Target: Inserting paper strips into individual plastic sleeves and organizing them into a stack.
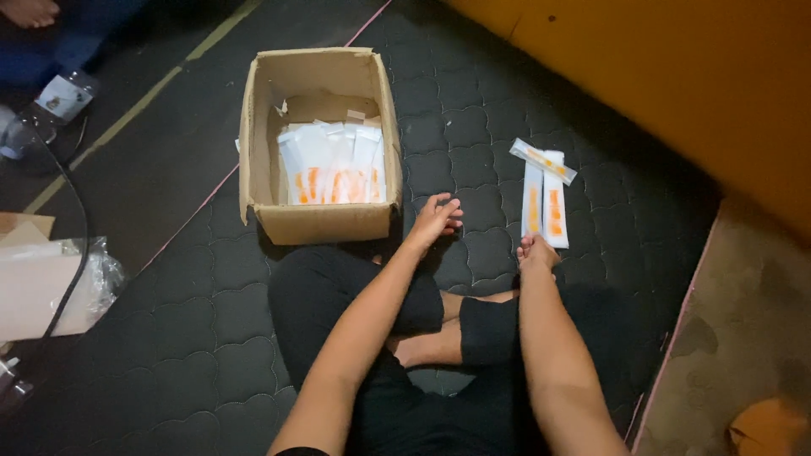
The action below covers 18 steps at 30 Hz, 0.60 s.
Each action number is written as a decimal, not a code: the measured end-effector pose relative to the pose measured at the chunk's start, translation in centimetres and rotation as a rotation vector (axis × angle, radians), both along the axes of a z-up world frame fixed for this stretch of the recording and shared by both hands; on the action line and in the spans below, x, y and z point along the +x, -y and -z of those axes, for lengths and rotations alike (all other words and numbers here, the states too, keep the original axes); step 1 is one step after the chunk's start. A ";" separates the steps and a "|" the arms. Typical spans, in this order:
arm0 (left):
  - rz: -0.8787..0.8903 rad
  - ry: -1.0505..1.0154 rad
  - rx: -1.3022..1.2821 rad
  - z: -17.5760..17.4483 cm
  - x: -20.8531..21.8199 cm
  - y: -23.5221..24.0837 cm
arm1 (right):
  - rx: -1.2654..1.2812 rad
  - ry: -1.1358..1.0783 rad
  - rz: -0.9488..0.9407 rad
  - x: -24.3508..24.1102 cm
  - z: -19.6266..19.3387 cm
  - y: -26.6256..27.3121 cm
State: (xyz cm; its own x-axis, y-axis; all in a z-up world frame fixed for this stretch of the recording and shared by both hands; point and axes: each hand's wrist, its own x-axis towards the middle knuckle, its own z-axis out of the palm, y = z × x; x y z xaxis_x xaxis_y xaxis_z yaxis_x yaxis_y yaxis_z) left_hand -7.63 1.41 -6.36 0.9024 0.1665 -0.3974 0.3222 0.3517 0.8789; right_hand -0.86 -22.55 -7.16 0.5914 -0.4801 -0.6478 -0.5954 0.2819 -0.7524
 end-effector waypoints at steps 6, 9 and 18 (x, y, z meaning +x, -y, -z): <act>0.014 -0.020 0.008 0.9 0.5 0.3 | -0.014 -0.004 0.096 0.5 3.8 1.1; 0.027 -0.025 0.016 0.2 0.3 0.6 | 0.033 0.016 0.061 1.1 4.7 1.2; 0.032 -0.042 0.081 2.9 0.8 0.5 | 0.001 0.076 0.031 1.1 3.6 0.4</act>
